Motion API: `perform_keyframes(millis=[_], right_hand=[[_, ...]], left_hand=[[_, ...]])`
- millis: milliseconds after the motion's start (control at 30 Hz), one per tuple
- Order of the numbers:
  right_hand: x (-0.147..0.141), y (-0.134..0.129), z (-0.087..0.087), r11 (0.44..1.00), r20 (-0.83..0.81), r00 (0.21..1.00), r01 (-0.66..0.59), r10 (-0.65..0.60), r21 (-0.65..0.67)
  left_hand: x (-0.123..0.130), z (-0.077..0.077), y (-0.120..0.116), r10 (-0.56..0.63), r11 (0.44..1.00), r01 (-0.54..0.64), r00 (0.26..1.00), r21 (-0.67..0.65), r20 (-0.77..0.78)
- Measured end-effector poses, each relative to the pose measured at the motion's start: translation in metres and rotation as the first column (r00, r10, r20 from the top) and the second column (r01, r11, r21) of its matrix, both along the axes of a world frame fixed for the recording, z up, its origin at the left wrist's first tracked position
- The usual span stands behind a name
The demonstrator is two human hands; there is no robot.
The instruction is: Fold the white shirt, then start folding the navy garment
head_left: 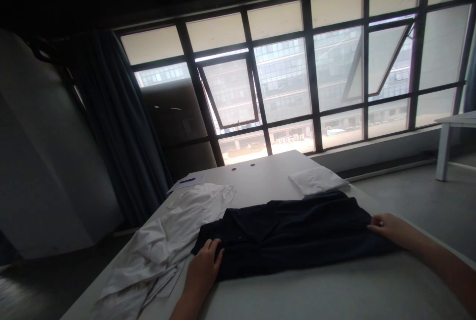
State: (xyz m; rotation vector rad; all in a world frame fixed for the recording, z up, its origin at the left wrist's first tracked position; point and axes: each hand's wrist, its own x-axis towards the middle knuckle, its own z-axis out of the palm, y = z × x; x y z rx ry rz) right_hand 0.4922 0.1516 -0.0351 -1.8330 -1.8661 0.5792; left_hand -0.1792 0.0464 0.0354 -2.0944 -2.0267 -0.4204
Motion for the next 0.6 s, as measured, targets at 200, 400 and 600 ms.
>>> perform_keyframes(millis=[200, 400, 600], right_hand=[[-0.002, 0.001, 0.002, 1.000, 0.020, 0.999, 0.028, -0.028, 0.003], [-0.005, 0.003, -0.003, 1.000, 0.050, 0.999, 0.015, -0.015, 0.001], [0.000, 0.007, -0.013, 0.999, 0.042, 0.999, 0.014, -0.016, 0.045]], left_hand=[[0.029, -0.004, -0.006, -0.408, 0.908, 0.408, 0.913, 0.098, -0.015], [0.042, -0.031, -0.006, -0.475, 0.869, 0.481, 0.876, -0.113, 0.083], [0.035, -0.031, -0.002, -0.323, 0.918, 0.331, 0.943, -0.218, 0.075]])
